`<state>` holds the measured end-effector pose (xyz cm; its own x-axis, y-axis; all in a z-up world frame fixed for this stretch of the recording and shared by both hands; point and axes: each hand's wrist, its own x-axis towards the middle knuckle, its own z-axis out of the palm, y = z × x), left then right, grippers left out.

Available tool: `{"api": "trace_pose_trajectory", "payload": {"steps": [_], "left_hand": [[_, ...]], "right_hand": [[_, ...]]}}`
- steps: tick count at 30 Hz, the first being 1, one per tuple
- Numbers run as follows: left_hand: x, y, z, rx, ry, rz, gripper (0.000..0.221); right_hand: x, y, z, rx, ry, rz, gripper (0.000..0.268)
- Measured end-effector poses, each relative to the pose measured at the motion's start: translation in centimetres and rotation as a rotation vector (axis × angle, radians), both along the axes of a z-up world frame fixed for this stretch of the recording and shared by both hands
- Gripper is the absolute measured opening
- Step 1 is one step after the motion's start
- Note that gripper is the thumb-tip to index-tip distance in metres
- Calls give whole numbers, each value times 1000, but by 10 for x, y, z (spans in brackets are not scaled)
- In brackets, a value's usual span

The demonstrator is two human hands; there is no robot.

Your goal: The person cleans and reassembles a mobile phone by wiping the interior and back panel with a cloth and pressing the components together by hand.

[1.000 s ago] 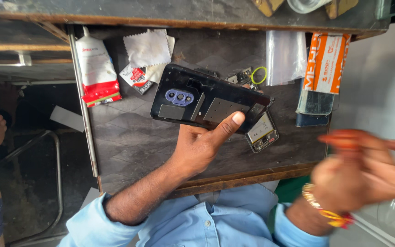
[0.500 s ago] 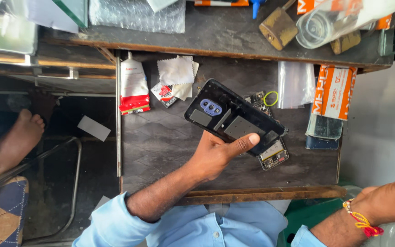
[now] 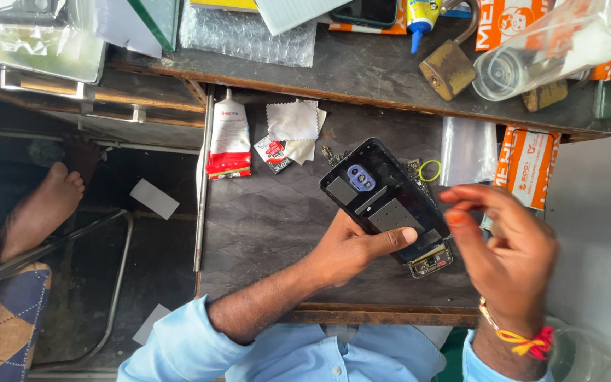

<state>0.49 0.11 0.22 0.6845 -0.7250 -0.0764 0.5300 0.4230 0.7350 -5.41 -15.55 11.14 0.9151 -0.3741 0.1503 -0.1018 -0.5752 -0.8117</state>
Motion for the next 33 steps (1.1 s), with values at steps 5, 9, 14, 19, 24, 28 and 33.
{"api": "trace_pose_trajectory", "payload": {"steps": [5, 9, 14, 19, 24, 28, 33], "left_hand": [[-1, 1, 5, 135, -120, 69, 29], [2, -5, 5, 68, 115, 57, 33], [6, -10, 15, -139, 374, -23, 46], [4, -12, 13, -67, 252, -24, 43], [-11, -12, 7, -112, 176, -78, 52], [-29, -11, 2, -159, 231, -151, 73], [-30, -13, -27, -286, 416, -292, 101]], "right_hand": [[3, -9, -24, -34, 20, 106, 27], [-18, -12, -53, 66, 73, 64, 26], [-33, -7, -75, -16, 8, -43, 21], [-52, -38, -94, 115, -145, -184, 21], [-79, -57, -109, 256, -246, -218, 20], [-80, -55, -108, 251, -163, -221, 20], [-59, -64, -64, -75, -32, -101, 15]]}}
